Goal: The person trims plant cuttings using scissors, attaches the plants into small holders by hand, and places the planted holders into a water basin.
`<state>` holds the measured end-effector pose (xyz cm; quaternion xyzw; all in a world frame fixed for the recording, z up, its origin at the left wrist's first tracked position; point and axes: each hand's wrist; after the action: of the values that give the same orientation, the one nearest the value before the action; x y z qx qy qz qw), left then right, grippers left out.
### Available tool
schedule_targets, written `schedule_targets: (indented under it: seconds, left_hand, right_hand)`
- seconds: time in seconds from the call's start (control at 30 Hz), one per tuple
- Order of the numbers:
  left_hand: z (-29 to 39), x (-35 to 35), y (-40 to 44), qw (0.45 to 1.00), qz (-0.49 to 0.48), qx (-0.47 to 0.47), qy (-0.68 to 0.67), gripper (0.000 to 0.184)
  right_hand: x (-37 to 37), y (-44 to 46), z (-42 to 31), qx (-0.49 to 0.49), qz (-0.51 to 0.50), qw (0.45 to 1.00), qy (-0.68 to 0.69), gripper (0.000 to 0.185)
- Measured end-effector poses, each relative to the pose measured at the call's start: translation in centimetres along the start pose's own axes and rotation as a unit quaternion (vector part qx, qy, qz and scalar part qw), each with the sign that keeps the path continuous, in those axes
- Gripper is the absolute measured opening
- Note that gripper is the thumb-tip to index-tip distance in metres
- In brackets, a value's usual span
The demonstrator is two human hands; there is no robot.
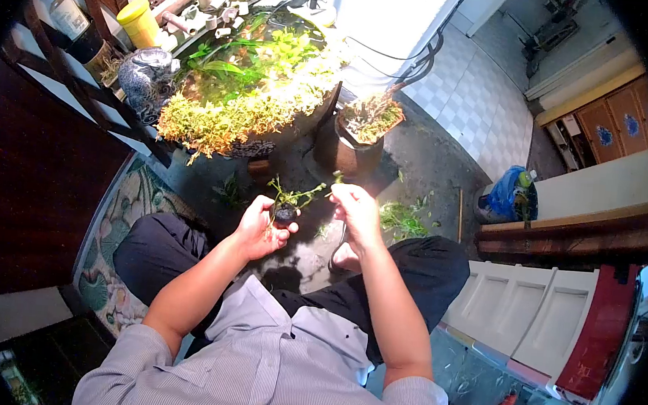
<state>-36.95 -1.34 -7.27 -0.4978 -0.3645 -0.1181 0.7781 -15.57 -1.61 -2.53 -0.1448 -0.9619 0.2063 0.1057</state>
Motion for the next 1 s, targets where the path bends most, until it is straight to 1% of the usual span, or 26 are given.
schedule_targets:
  seconds: [0.1,0.17,0.2,0.23,0.27,0.3,0.37,0.4,0.43,0.5,0.53,0.57,0.6,0.63,0.67,0.7,0.73,0.77,0.83,0.87,0.93,0.97,1.0]
  left_hand:
    - [0.1,-0.1,0.1,1.000,-0.002,0.005,-0.002,0.051]
    - [0.2,-0.2,0.0,1.000,-0.008,0.006,-0.005,0.051]
    - [0.2,-0.1,0.0,1.000,-0.007,0.003,-0.012,0.052]
    - [0.3,0.0,-0.1,1.000,-0.006,-0.001,-0.018,0.052]
    - [0.3,0.0,-0.2,1.000,-0.002,0.002,-0.015,0.052]
    - [0.3,0.2,-0.3,1.000,-0.002,0.002,-0.015,0.052]
    - [0.3,0.5,-0.6,1.000,-0.019,0.005,-0.015,0.053]
    - [0.3,0.6,-0.6,1.000,-0.019,0.003,-0.015,0.053]
    - [0.4,0.6,-0.5,1.000,-0.026,0.004,-0.017,0.053]
    - [0.4,0.8,-0.6,0.999,-0.031,0.002,-0.021,0.054]
    - [0.3,1.0,-0.6,0.999,-0.043,0.008,-0.020,0.054]
    - [0.3,1.1,-0.6,0.998,-0.054,0.014,-0.019,0.054]
    - [0.3,1.2,-0.6,0.998,-0.053,0.012,-0.017,0.054]
    - [0.3,1.1,-0.6,0.998,-0.059,0.008,-0.015,0.054]
    - [0.2,1.0,-0.5,0.998,-0.065,0.004,-0.012,0.053]
    - [0.2,1.0,-0.5,0.998,-0.064,0.003,-0.010,0.053]
    - [0.1,0.9,-0.4,0.998,-0.069,0.007,-0.010,0.054]
    - [0.0,0.8,-0.3,0.997,-0.073,0.010,-0.009,0.054]
    - [0.0,0.6,-0.1,0.996,-0.088,0.009,-0.014,0.054]
    - [-0.1,0.5,0.0,0.994,-0.105,0.009,-0.018,0.054]
    - [0.0,0.7,-0.2,0.995,-0.097,0.012,-0.012,0.054]
    - [0.0,0.8,-0.3,0.996,-0.090,0.015,-0.005,0.054]
    - [0.0,1.1,-0.6,0.996,-0.085,0.019,-0.002,0.054]
  right_hand:
    - [-1.1,0.7,-1.2,-0.013,0.025,1.000,-0.006,0.020]
    - [-2.5,1.7,-2.1,-0.041,0.067,0.993,-0.086,0.025]
    - [-4.1,2.9,-2.5,-0.074,0.099,0.975,-0.186,0.028]
    - [-5.6,3.8,-3.0,-0.107,0.130,0.944,-0.283,0.031]
    - [-6.3,3.5,-4.6,-0.133,0.186,0.874,-0.429,0.033]
    - [-6.9,3.0,-6.1,-0.155,0.235,0.777,-0.562,0.034]
    - [-9.6,3.7,-7.0,-0.107,0.198,0.669,-0.708,0.031]
    - [-10.5,3.7,-7.0,-0.100,0.192,0.642,-0.736,0.029]
    - [-10.9,3.8,-6.6,-0.100,0.192,0.641,-0.736,0.029]
    - [-11.0,3.7,-5.7,-0.230,0.253,0.606,-0.718,0.029]
    - [-9.6,3.0,-5.9,-0.247,0.223,0.668,-0.665,0.024]
    - [-7.7,2.3,-6.0,-0.238,0.207,0.719,-0.619,0.021]
    - [-5.9,1.1,-5.6,-0.250,0.165,0.775,-0.556,0.022]
    - [-4.5,0.4,-4.8,-0.217,0.071,0.848,-0.478,0.024]
    - [-3.4,0.2,-3.3,-0.203,-0.019,0.888,-0.412,0.025]
    - [-1.8,-0.9,-2.2,-0.202,-0.074,0.911,-0.353,0.028]
    - [-0.4,-1.9,-1.4,-0.149,-0.111,0.928,-0.322,0.030]
    - [1.2,-3.4,-2.5,-0.133,-0.148,0.922,-0.332,0.029]
    - [2.7,-4.2,-2.0,-0.125,-0.149,0.932,-0.305,0.026]
    - [2.5,-3.9,-1.4,-0.125,-0.149,0.932,-0.305,0.026]
    - [2.2,-2.8,-0.1,-0.203,-0.121,0.904,-0.357,0.023]
    - [1.8,-2.5,0.4,-0.203,-0.123,0.903,-0.357,0.023]
    - [1.7,-2.6,0.5,-0.181,-0.120,0.920,-0.326,0.022]
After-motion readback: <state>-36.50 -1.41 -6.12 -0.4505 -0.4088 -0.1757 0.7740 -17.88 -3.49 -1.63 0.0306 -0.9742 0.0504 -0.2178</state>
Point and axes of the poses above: each hand's wrist, its own y-axis towards the middle knuckle, its own x-axis out of the palm, z = x × y, and after that the axes turned 7 degrees about z, right-handed
